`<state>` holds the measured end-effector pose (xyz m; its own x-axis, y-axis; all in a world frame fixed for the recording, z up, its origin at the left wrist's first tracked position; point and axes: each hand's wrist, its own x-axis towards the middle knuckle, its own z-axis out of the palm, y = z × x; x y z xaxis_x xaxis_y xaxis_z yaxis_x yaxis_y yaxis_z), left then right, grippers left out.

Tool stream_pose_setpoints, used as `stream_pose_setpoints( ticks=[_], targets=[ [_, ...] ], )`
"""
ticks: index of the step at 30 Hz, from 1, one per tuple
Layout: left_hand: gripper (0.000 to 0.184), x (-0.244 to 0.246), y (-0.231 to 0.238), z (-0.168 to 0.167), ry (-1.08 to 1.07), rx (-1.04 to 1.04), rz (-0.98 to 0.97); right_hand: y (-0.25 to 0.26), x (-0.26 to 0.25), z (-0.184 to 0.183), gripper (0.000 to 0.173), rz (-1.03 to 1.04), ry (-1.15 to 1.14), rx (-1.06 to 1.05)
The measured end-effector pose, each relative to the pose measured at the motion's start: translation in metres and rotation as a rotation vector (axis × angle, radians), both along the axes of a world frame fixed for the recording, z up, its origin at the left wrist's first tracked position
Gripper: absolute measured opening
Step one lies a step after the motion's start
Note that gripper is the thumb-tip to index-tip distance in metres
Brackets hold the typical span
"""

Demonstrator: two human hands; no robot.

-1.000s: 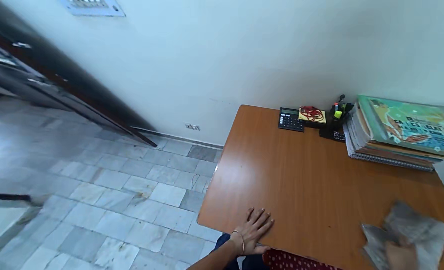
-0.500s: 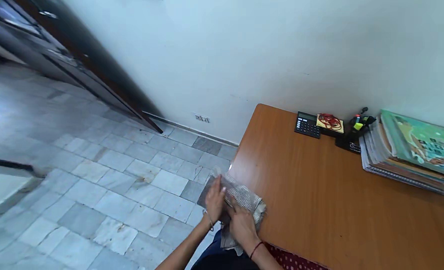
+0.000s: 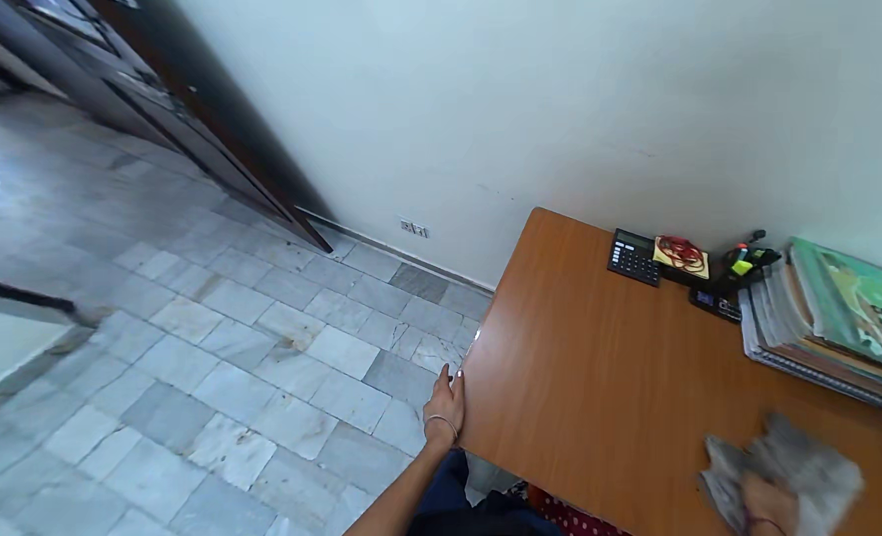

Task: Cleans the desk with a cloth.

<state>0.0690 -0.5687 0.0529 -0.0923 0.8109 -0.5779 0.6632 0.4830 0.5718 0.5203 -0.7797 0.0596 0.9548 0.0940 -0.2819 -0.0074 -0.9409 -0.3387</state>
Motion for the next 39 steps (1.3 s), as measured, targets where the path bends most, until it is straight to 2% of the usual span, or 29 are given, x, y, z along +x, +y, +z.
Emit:
stream_pose_setpoints(
  ticks=[2,5,9,12,15,17,20,23,27,29,31,33,35,37,39],
  targets=[
    [0.057,0.005,0.001,0.002,0.082,-0.007,0.026,-0.015,0.025,-0.01,0.047,-0.079,0.055,-0.069],
    [0.058,0.008,0.001,0.006,0.141,-0.061,-0.003,0.016,0.015,-0.002,0.045,0.024,0.071,-0.06],
    [0.057,0.011,0.003,0.012,0.191,-0.109,-0.035,0.124,-0.082,0.023,0.047,0.374,0.064,0.116],
    [0.055,0.012,0.004,0.015,0.205,-0.127,-0.061,0.191,-0.186,0.038,0.051,0.736,0.173,0.028],
    [0.054,0.012,0.004,0.017,0.224,-0.145,-0.084,0.218,-0.27,0.043,0.056,1.204,0.267,-0.113],
    [0.054,0.012,0.005,0.017,0.234,-0.152,-0.094,0.226,-0.289,0.043,0.056,1.38,0.28,-0.142],
    [0.055,0.011,0.005,0.016,0.242,-0.154,-0.094,0.227,-0.26,0.035,0.055,1.305,0.253,-0.127],
    [0.055,0.012,0.005,0.015,0.243,-0.157,-0.089,0.213,-0.183,0.02,0.052,0.995,0.14,-0.073],
    [0.055,0.012,0.006,0.015,0.236,-0.175,-0.097,0.153,-0.068,0.008,0.05,0.558,0.014,-0.002],
    [0.056,0.012,0.007,0.016,0.24,-0.181,-0.096,0.122,-0.027,0.01,0.051,0.389,0.011,-0.023],
    [0.056,0.013,0.006,0.016,0.248,-0.187,-0.097,0.108,-0.007,0.014,0.052,0.302,0.034,-0.084],
    [0.056,0.014,0.007,0.017,0.254,-0.191,-0.097,0.117,-0.013,0.019,0.053,0.311,0.048,-0.089],
    [0.056,0.014,0.006,0.016,0.257,-0.193,-0.101,0.143,-0.043,0.022,0.054,0.373,0.049,-0.054],
    [0.056,0.013,0.006,0.015,0.259,-0.182,-0.096,0.178,-0.091,0.026,0.053,0.504,0.07,-0.04],
    [0.056,0.012,0.006,0.013,0.256,-0.172,-0.088,0.209,-0.148,0.034,0.053,0.722,0.136,-0.058]
  ],
)
